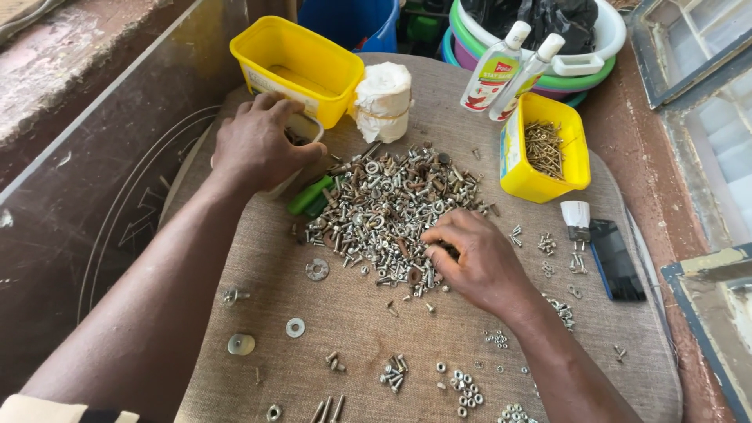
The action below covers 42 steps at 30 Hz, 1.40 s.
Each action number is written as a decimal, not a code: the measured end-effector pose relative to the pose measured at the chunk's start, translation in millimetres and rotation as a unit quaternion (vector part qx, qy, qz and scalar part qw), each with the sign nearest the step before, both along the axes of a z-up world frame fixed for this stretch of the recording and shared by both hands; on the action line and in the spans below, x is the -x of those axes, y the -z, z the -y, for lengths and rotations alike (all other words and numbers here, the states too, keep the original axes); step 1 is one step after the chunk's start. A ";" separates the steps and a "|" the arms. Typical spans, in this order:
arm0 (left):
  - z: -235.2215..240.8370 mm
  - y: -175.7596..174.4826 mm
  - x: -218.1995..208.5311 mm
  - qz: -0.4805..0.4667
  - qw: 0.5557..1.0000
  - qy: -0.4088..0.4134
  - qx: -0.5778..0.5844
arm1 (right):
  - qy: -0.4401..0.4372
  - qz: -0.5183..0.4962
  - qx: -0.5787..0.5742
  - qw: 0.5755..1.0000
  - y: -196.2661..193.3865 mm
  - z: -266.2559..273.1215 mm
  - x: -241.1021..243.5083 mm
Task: The person sorts a mixed pile of metal fasteners on a table, separating screws, nuts, and washers into small piles by type and size. The hands pick items from the central pile and place them into distinct groups on the table surface.
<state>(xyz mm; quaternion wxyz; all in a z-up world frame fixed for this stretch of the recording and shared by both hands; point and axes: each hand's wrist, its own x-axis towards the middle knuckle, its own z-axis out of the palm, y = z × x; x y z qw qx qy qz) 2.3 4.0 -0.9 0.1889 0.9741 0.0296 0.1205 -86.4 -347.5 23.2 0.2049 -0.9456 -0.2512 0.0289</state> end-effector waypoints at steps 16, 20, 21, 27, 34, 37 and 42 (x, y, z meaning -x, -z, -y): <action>-1.2 3.6 -0.4 0.015 1.000 0.002 0.006 | 0.036 -0.060 -0.080 0.994 -10.1 -12.8 -13.2; -1.2 6.6 -3.1 0.019 1.000 0.001 0.008 | 0.082 -0.123 -0.252 0.956 -1.1 -1.8 -11.0; -1.3 6.1 -3.3 0.021 1.000 0.002 0.010 | 0.086 -0.153 -0.319 0.931 5.6 1.1 -14.0; -0.2 6.2 -2.3 0.025 1.000 0.000 0.008 | 0.117 -0.230 -0.450 0.855 21.5 12.5 -16.4; 0.7 5.7 -1.0 0.025 1.000 0.002 0.009 | 0.133 -0.305 -0.524 0.784 28.2 17.5 -17.0; 0.2 0.8 -1.2 0.017 1.000 0.000 0.013 | 0.139 -0.287 -0.468 0.824 24.7 15.2 -22.2; 1.0 3.7 -0.7 0.014 1.000 0.000 0.016 | 0.104 -0.314 -0.414 0.848 17.6 6.7 -19.5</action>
